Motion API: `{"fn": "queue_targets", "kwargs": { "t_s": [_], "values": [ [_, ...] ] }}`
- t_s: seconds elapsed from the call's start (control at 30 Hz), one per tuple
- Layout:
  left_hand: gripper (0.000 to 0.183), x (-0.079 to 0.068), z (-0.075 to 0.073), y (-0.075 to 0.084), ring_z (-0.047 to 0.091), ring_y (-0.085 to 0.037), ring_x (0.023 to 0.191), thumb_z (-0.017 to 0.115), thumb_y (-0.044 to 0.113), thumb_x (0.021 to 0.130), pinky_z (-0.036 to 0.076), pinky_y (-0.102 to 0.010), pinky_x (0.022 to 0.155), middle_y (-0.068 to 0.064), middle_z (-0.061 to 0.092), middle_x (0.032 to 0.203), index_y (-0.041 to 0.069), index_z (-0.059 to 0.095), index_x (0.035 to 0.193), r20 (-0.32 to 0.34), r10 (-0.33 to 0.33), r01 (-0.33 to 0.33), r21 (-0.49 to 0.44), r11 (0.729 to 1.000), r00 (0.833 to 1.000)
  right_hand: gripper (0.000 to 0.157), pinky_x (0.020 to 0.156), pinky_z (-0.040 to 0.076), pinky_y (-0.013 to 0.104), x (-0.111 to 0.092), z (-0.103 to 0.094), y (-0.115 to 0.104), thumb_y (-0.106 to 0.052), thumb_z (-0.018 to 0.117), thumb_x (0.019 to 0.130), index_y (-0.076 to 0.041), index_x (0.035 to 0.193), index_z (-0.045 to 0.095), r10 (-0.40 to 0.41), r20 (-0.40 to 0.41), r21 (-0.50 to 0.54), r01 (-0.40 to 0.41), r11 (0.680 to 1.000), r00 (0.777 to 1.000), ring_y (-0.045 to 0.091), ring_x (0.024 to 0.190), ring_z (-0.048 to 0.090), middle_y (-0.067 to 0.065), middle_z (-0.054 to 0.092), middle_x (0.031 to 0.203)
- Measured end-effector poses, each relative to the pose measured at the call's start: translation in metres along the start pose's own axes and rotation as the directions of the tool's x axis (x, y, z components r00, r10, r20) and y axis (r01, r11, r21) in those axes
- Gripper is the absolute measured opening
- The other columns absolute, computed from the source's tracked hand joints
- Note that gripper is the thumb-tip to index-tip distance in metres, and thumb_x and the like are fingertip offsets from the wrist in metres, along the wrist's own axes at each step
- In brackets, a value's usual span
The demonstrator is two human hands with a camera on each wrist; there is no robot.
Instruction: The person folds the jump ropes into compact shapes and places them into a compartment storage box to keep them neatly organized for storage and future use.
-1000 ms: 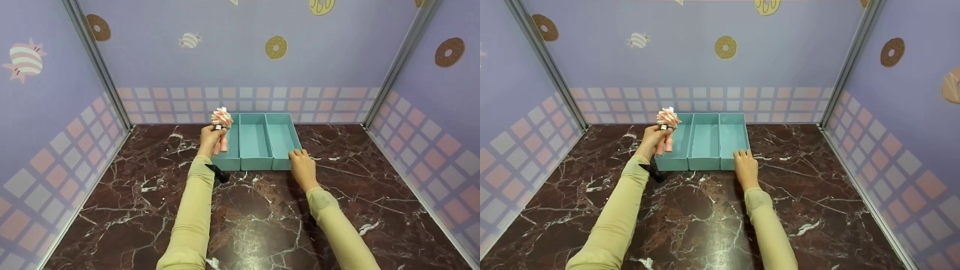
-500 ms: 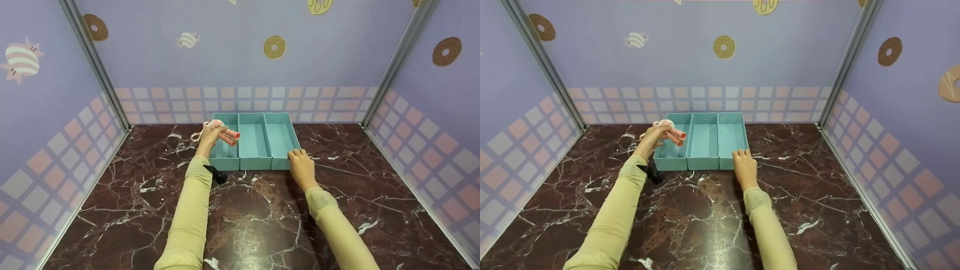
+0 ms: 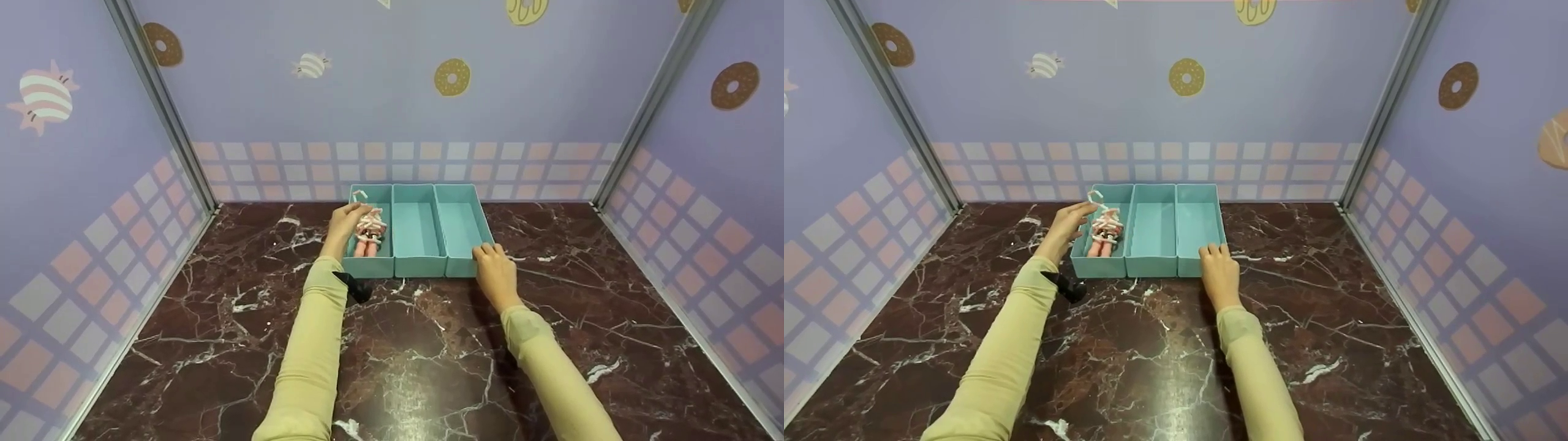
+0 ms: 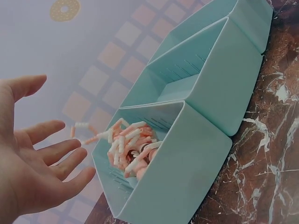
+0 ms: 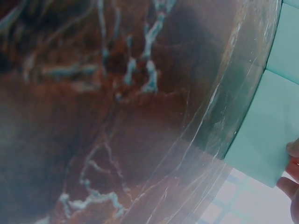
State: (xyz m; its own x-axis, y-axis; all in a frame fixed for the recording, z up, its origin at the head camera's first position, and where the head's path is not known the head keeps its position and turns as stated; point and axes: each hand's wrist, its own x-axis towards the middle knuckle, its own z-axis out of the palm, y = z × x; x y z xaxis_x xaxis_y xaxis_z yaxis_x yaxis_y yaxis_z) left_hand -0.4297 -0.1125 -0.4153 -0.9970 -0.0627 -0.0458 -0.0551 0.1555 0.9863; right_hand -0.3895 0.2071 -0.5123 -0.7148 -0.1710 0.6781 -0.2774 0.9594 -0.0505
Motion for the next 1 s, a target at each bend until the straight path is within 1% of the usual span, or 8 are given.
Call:
{"fn": "queue_targets", "kwargs": {
  "t_s": [0.27, 0.4, 0.6, 0.8, 0.9, 1.0],
  "values": [
    [0.061, 0.0001, -0.0005, -0.0002, 0.035, -0.030, 0.147, 0.062, 0.035, 0.094, 0.033, -0.046, 0.119, -0.013, 0.042, 0.156, 0.010, 0.045, 0.147, 0.010, 0.006, -0.005, -0.026, 1.000, 1.000, 0.008, 0.052, 0.052, 0.050, 0.0007, -0.0011, -0.0001, 0.002, 0.061, 0.084, -0.005, 0.085, 0.065, 0.006, -0.002, 0.004, -0.006, 1.000, 1.000, 0.034, 0.085, 0.060, 0.012, 0.063, 0.084],
    [0.061, -0.0011, -0.0013, -0.0005, 0.032, -0.030, 0.148, 0.061, 0.033, 0.095, 0.031, -0.047, 0.120, -0.013, 0.040, 0.157, 0.009, 0.044, 0.148, 0.028, 0.017, -0.016, -0.052, 0.999, 0.999, 0.008, 0.052, 0.052, 0.049, 0.0011, -0.0005, -0.0005, 0.000, 0.061, 0.086, -0.006, 0.084, 0.066, 0.009, 0.002, -0.001, -0.009, 1.000, 1.000, 0.034, 0.084, 0.061, 0.012, 0.064, 0.083],
    [0.061, -0.0029, -0.0022, -0.0014, 0.034, -0.029, 0.147, 0.060, 0.034, 0.096, 0.030, -0.045, 0.121, -0.014, 0.041, 0.156, 0.008, 0.043, 0.149, 0.053, 0.046, -0.042, -0.065, 0.997, 0.998, 0.008, 0.051, 0.052, 0.049, 0.0016, -0.0011, -0.0021, -0.002, 0.060, 0.088, -0.007, 0.084, 0.066, 0.024, 0.009, 0.004, -0.024, 1.000, 1.000, 0.034, 0.082, 0.060, 0.012, 0.065, 0.084],
    [0.063, -0.0024, -0.0028, -0.0027, 0.034, -0.030, 0.147, 0.061, 0.038, 0.096, 0.031, -0.044, 0.120, -0.013, 0.040, 0.157, 0.010, 0.042, 0.149, 0.058, 0.053, -0.053, -0.017, 0.998, 0.997, 0.008, 0.054, 0.053, 0.050, 0.0029, -0.0013, -0.0023, -0.003, 0.060, 0.088, -0.007, 0.085, 0.066, 0.030, 0.038, 0.007, -0.030, 1.000, 0.999, 0.034, 0.084, 0.061, 0.012, 0.066, 0.087],
    [0.067, -0.0025, -0.0032, -0.0046, 0.039, -0.030, 0.144, 0.063, 0.040, 0.094, 0.034, -0.044, 0.118, -0.015, 0.043, 0.155, 0.010, 0.042, 0.150, 0.057, 0.072, -0.074, 0.029, 0.997, 0.996, 0.006, 0.054, 0.053, 0.050, 0.0044, -0.0030, -0.0003, -0.001, 0.062, 0.086, -0.006, 0.086, 0.066, -0.007, 0.058, 0.008, 0.007, 1.000, 0.998, 0.035, 0.084, 0.061, 0.013, 0.066, 0.087],
    [0.071, -0.0035, -0.0028, -0.0062, 0.042, -0.032, 0.142, 0.065, 0.041, 0.093, 0.035, -0.044, 0.118, -0.019, 0.044, 0.153, 0.008, 0.040, 0.150, 0.070, 0.096, -0.101, 0.077, 0.992, 0.993, 0.006, 0.057, 0.054, 0.051, 0.0065, -0.0081, 0.0027, 0.000, 0.065, 0.083, -0.004, 0.087, 0.064, -0.056, 0.109, 0.027, 0.053, 0.998, 0.992, 0.036, 0.084, 0.061, 0.015, 0.065, 0.088]
  ]
}}
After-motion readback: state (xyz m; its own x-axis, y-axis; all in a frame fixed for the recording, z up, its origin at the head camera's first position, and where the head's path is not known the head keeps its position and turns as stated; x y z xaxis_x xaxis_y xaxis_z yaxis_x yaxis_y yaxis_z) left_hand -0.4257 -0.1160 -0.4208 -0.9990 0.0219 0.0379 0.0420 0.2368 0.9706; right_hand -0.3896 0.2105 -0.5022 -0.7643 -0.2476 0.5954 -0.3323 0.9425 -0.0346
